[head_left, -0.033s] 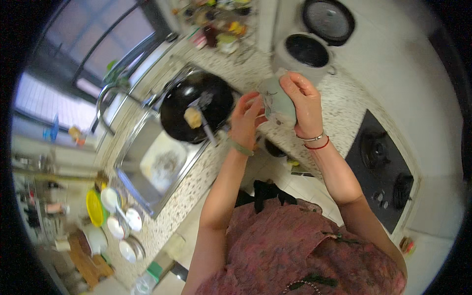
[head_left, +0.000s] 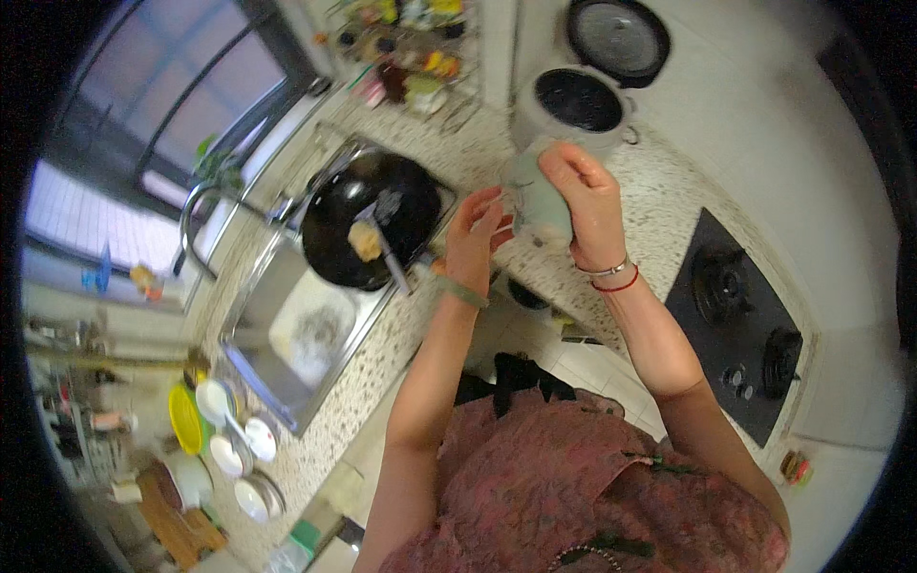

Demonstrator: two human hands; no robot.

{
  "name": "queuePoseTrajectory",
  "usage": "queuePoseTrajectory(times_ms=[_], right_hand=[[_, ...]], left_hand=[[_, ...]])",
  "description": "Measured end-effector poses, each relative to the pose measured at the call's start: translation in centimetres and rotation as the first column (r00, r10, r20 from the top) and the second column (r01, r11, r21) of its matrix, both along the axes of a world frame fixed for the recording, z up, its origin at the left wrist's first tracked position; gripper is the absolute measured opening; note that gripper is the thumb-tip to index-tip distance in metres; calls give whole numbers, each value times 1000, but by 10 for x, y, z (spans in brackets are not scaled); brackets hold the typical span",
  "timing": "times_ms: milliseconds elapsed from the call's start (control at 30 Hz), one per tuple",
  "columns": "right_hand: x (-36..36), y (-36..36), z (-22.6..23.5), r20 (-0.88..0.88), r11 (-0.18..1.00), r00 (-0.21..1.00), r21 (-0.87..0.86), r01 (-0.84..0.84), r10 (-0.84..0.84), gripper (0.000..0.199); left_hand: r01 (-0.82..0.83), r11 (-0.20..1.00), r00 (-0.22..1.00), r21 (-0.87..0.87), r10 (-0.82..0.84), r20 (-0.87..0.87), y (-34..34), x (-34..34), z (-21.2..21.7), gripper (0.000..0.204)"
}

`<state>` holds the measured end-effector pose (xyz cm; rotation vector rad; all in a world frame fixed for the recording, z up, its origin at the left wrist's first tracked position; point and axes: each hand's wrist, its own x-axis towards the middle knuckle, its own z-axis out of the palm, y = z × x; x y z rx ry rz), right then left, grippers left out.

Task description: The person wipes the kitchen countertop and gas stovetop with a cloth, then rinses the cloth in the sink and wrings it out. They proceed to wipe the wall tiles behind the stove and the countertop again before returning to the sink to rinse the cloth once more. Finally, the person wipes the inside of a rice cooker pot with the damp cloth.

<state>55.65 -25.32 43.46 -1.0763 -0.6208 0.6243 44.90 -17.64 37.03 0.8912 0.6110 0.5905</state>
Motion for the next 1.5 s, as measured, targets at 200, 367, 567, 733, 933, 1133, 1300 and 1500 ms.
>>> queuePoseTrajectory(times_ms=[200,367,567,733,933,1133,1300,1500], right_hand=[[81,-52,-19,884,927,465,-208,311,43,32],[128,-55,-46,904,876,412,-102,472,-117,29],[211,23,-46,852,872,481,-62,485,-207,21],[300,82,-81,914,861,393,-280,425,104,23],[337,103,-136,722,680,378,-684,265,579,34],[360,127,-154,360,299,308,-926,230,881,46],[343,159,-162,100,65,151,-972,224,983,46],[346,169,-205,259,245,107,-962,123,960,47]], left_hand=[[421,905,820,-52,-356,447,-33,94,12,51],[439,890,798,-124,-323,509,-49,162,16,50],[276,955,912,104,-295,287,-2,224,14,53],[161,646,987,746,-98,-128,103,267,-57,45],[304,289,738,908,532,-416,151,283,-99,42],[378,247,666,892,597,-448,159,298,-107,44],[367,228,635,902,647,-422,165,305,-125,43],[312,216,670,925,640,-375,158,311,-121,40]])
